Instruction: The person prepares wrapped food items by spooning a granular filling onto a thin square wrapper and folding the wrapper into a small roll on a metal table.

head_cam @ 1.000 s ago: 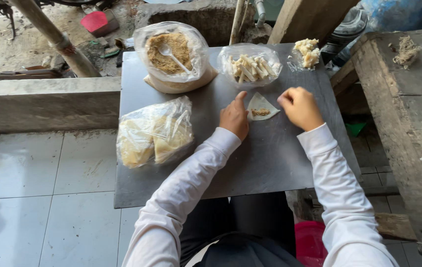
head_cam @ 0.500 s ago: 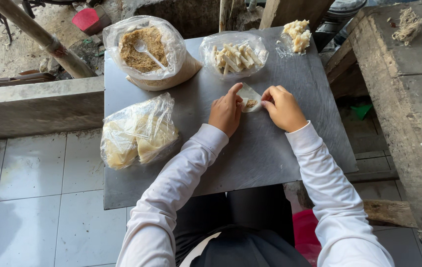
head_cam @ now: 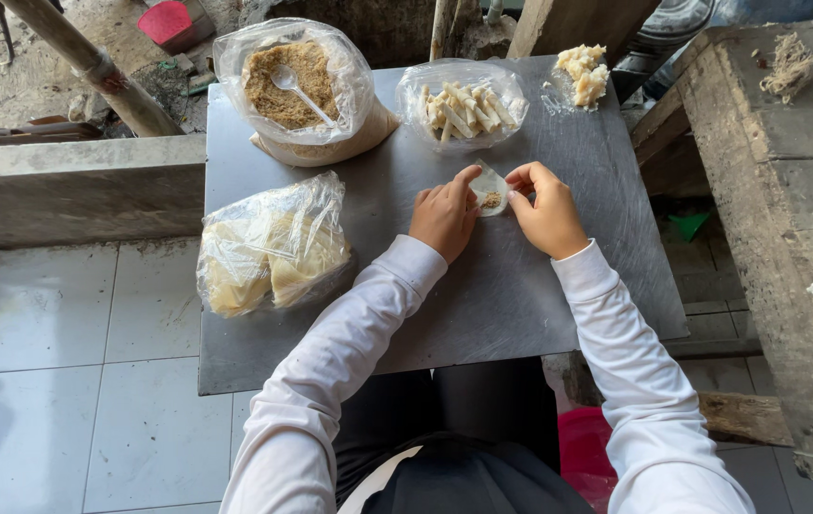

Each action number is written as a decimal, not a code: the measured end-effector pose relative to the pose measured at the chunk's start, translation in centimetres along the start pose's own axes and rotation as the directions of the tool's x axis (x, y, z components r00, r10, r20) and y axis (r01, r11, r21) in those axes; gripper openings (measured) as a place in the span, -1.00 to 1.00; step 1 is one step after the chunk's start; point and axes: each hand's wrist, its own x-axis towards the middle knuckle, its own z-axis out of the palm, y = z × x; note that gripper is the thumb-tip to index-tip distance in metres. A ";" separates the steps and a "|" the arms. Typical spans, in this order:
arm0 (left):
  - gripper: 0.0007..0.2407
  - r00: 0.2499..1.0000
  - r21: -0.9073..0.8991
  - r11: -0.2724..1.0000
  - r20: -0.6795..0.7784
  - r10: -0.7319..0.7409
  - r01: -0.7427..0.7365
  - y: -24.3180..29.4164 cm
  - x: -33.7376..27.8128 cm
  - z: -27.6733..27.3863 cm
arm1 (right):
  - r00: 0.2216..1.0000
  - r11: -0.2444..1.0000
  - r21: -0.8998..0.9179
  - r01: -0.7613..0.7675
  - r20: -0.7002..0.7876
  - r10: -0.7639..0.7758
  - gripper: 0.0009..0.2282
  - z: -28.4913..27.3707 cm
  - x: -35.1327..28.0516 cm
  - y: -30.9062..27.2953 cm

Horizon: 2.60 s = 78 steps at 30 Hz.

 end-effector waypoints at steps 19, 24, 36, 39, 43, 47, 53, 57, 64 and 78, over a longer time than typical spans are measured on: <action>-0.56 0.999 -0.010 1.000 0.041 0.006 -0.005 0.1 -0.1 -0.7 | 0.958 0.949 -0.134 0.287 0.055 -0.282 -0.88 1.6 -0.9 -2.1; -0.48 0.994 -0.020 0.996 0.052 0.093 -0.092 -0.7 0.2 -0.8 | 0.957 0.957 -0.096 0.274 0.125 -0.261 -0.86 1.3 -0.8 -2.0; -0.64 0.992 0.033 0.991 -0.008 0.127 -0.127 -0.9 1.1 -0.1 | 0.946 0.964 -0.053 0.259 0.217 -0.242 -0.79 0.6 -0.5 -1.8; -0.70 1.000 -0.129 0.992 -0.003 0.011 -0.011 -0.8 1.6 -0.6 | 0.962 0.972 -0.056 0.227 0.171 -0.214 -0.83 0.9 -0.5 -1.6; -0.65 0.997 -0.174 0.983 0.038 0.073 -0.066 -1.0 1.8 -1.3 | 0.960 0.944 -0.183 0.276 0.094 -0.262 -0.93 1.9 0.2 -0.5; -0.68 0.996 -0.074 0.995 0.044 0.076 -0.072 -1.3 2.0 -0.7 | 0.952 0.951 -0.133 0.281 0.164 -0.258 -0.93 1.7 1.6 0.4; -0.51 0.964 -0.145 0.954 0.006 -0.264 0.262 -1.0 4.1 0.2 | 0.934 0.986 -0.164 -0.014 0.350 0.071 -0.80 1.0 5.6 -0.2; -0.41 0.957 -0.222 0.931 0.081 -0.277 0.288 -1.8 4.5 -0.3 | 0.944 0.941 -0.311 0.131 0.328 -0.023 -0.82 0.8 5.9 0.2; -0.68 0.993 0.157 0.982 0.069 0.092 -0.102 -2.2 2.7 0.0 | 0.914 0.892 -0.239 0.384 0.232 -0.331 -0.83 -0.4 3.1 2.1; -0.79 0.999 0.133 0.991 -0.040 -0.019 0.024 -1.3 3.4 -0.7 | 0.979 0.920 -0.335 0.204 0.093 -0.184 -0.86 0.8 3.3 2.3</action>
